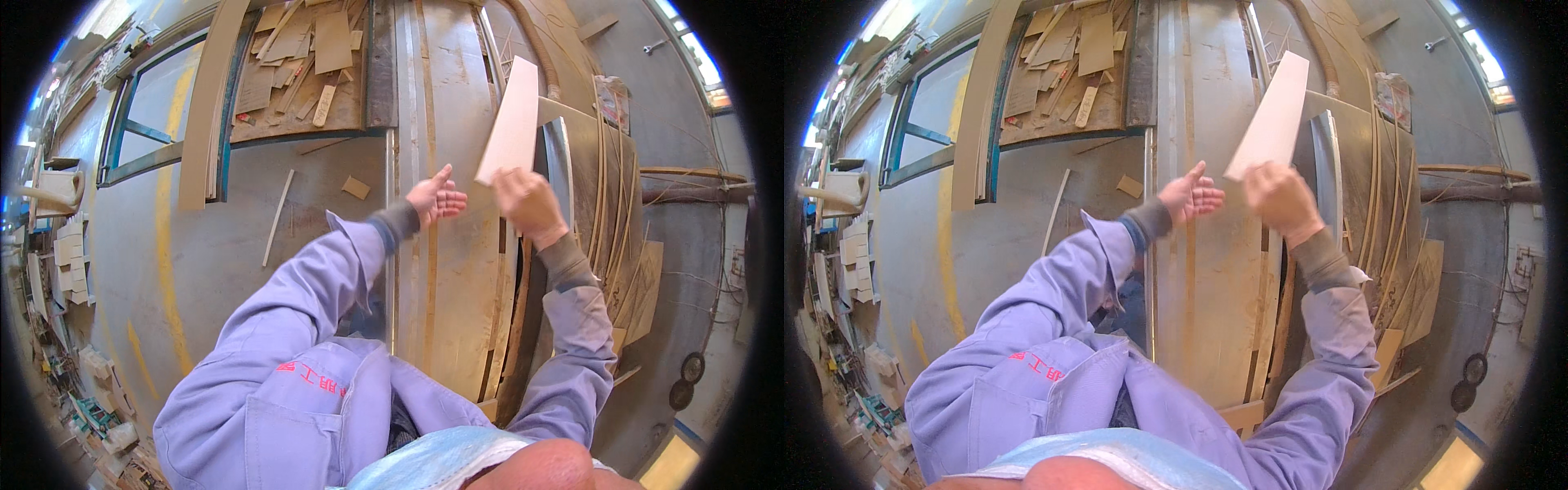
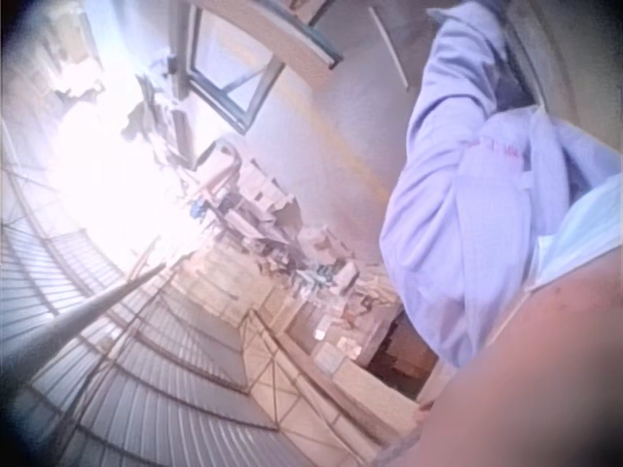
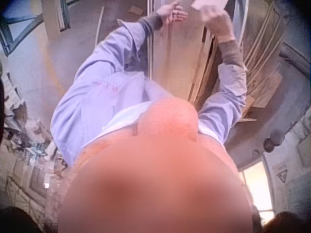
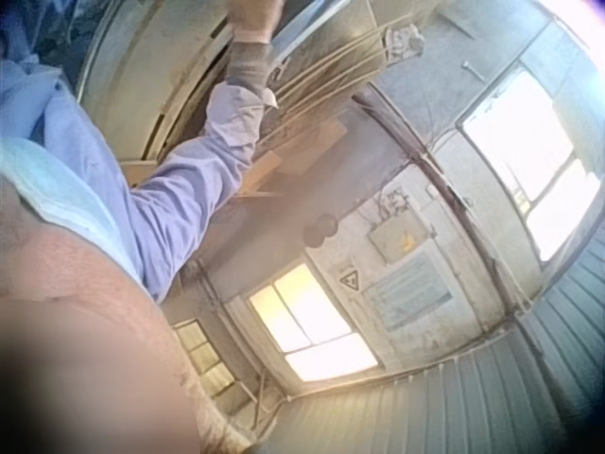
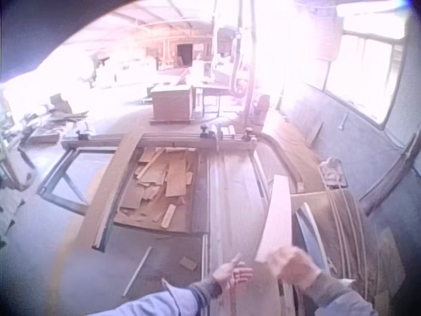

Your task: The person repeatedly picks up rectangular wooden boards and feeds them through a table saw to cut them. After each cut, the person removes the board and places it aside, then repeats the process with another board from a nearby stack.

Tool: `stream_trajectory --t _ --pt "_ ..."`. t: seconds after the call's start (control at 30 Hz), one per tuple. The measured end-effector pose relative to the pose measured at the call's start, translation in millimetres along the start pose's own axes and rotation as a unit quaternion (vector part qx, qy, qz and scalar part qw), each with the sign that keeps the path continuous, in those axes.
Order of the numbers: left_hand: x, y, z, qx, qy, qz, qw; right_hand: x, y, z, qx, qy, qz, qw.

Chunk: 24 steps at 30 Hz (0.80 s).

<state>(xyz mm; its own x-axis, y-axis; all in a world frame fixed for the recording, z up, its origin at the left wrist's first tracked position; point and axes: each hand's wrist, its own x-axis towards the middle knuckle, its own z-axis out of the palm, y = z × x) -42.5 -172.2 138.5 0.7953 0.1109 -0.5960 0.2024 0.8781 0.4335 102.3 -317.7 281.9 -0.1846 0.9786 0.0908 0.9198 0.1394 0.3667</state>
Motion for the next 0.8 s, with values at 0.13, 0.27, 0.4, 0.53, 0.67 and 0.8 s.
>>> stream_trajectory --t 0.13,0.27,0.4,0.53,0.67,0.8 --pt "-6.6 51.6 32.9 0.065 -0.12 -0.02 0.99 13.1 -74.9 -52.9 -0.034 0.038 -0.165 0.985" --pt "-36.6 46.8 60.2 0.313 -0.006 0.023 0.949 16.9 -142.3 -100.1 0.033 0.01 -0.136 0.99" --pt "-69.5 35.3 55.2 0.336 0.089 0.183 0.92 36.8 -134.8 -99.8 0.255 0.053 -0.168 0.951" --pt "-108.6 77.0 8.9 0.473 0.128 0.276 0.827 61.2 -56.1 -59.0 0.362 0.221 0.075 0.902" --pt "-186.5 137.6 -50.9 0.407 0.112 0.356 0.834 88.3 26.2 -5.0 0.152 0.034 0.388 0.908" --pt "-262.7 262.7 -167.3 0.257 0.147 0.402 0.866 179.8 39.8 73.3 0.144 -0.083 0.479 0.862"
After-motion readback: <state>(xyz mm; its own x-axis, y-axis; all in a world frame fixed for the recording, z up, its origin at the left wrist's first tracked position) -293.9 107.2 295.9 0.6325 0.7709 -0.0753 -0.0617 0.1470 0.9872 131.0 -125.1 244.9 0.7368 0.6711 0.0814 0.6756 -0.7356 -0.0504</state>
